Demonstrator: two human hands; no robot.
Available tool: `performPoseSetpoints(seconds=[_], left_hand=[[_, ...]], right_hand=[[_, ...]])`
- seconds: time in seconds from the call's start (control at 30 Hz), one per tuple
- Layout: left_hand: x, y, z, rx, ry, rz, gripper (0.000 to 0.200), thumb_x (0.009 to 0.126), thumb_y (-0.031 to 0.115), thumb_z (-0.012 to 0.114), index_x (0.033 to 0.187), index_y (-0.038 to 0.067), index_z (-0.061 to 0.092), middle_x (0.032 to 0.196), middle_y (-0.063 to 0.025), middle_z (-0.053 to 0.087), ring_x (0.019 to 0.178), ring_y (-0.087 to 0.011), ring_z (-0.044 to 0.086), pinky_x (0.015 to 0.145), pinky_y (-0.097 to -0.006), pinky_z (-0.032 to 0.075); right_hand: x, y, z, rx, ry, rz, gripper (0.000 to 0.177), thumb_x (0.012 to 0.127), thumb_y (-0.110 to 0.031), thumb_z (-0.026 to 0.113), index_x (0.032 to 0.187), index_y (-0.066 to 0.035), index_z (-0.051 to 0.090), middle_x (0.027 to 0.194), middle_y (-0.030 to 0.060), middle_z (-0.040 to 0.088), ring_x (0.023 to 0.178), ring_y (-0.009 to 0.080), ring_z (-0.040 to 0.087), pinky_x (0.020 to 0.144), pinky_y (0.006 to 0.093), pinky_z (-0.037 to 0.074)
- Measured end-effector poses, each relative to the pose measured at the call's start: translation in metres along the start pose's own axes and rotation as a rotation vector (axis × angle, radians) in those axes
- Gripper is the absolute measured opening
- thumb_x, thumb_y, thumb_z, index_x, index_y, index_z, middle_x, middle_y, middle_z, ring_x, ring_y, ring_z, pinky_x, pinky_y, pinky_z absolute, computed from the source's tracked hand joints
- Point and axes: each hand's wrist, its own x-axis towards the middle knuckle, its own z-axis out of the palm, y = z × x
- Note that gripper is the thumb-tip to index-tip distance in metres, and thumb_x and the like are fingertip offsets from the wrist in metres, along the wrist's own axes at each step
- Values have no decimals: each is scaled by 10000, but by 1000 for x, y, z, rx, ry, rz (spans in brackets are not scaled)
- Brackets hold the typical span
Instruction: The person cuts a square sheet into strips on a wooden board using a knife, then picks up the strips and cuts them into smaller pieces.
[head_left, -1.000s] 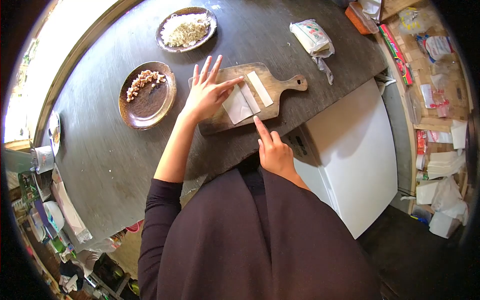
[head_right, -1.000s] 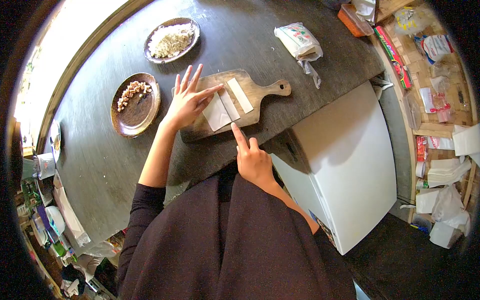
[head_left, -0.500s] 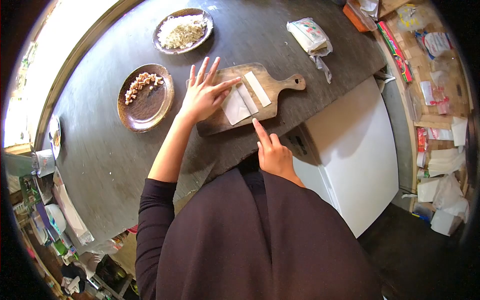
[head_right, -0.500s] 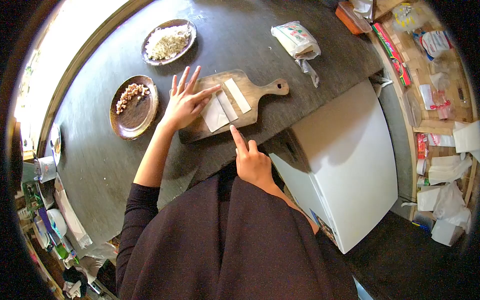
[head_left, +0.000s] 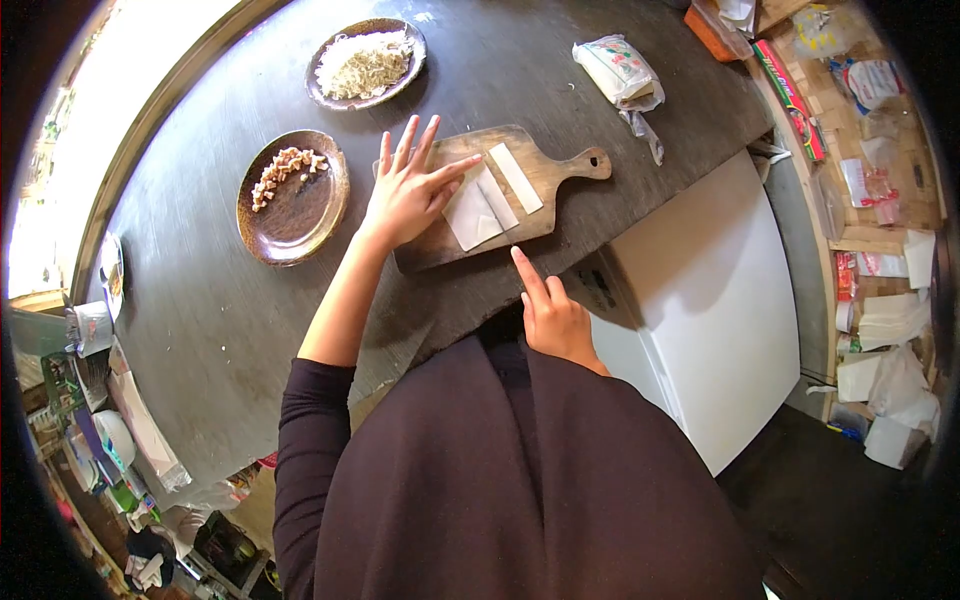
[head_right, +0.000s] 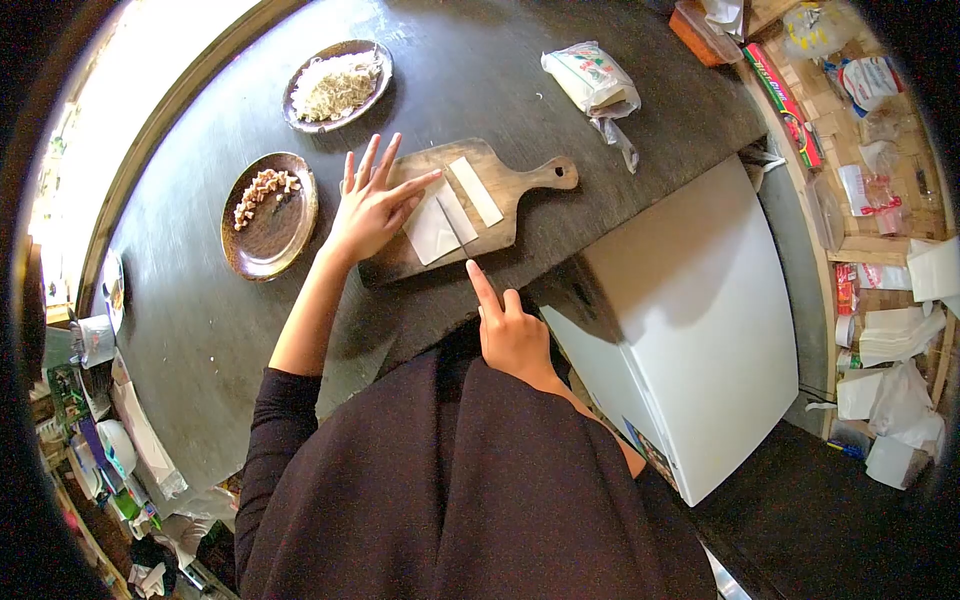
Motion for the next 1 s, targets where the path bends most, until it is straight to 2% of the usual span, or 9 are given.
performPoseSetpoints(seconds=[0.17, 0.23, 0.37, 0.57, 0.67, 1.0], left_hand=[[2, 5, -2, 27, 15, 13, 429, 1034, 356, 513, 1444, 483, 527, 1710, -80, 123, 1576, -341, 67, 1228, -628, 45], [-1, 10, -4, -6, -63, 35, 443, 1030, 345, 504, 1455, 472, 518, 1702, -93, 163, 1571, -342, 110, 1228, -629, 67], [-3, 14, -4, -29, -55, 38, 427, 1035, 348, 478, 1442, 461, 536, 1670, -123, 260, 1557, -357, 170, 1232, -614, 89], [-3, 15, -4, -10, -48, 28, 405, 1052, 382, 441, 1437, 460, 543, 1668, -122, 264, 1552, -362, 186, 1232, -608, 97], [-4, 13, -1, 6, -12, 47, 408, 1031, 390, 495, 1429, 460, 552, 1646, -133, 312, 1545, -346, 219, 1231, -595, 133], [-4, 13, -3, -14, -36, 39, 427, 1034, 377, 474, 1450, 452, 533, 1674, -109, 257, 1557, -359, 173, 1232, -607, 96]], right_hand=[[0, 1, 2, -8, 9, -5, 713, 949, -147, 607, 1597, -244, 325, 837, 145, 524, 532, 333, 618, 505, 447, 552], [0, 1, 1, -1, 11, -4, 712, 949, -147, 607, 1596, -244, 326, 838, 146, 525, 535, 335, 619, 506, 448, 552], [1, -1, 0, 8, 16, 7, 715, 947, -146, 610, 1595, -254, 327, 841, 146, 529, 545, 340, 624, 509, 451, 553], [-2, -2, -2, 12, 0, 34, 736, 934, -136, 628, 1593, -270, 330, 842, 141, 529, 549, 341, 627, 511, 457, 553], [-7, -7, -7, -4, -17, 57, 738, 932, -140, 631, 1591, -284, 332, 841, 136, 528, 549, 339, 626, 511, 461, 551], [-13, -7, -9, -31, -15, 79, 732, 930, -152, 640, 1582, -308, 348, 833, 125, 527, 546, 332, 624, 503, 456, 544]])
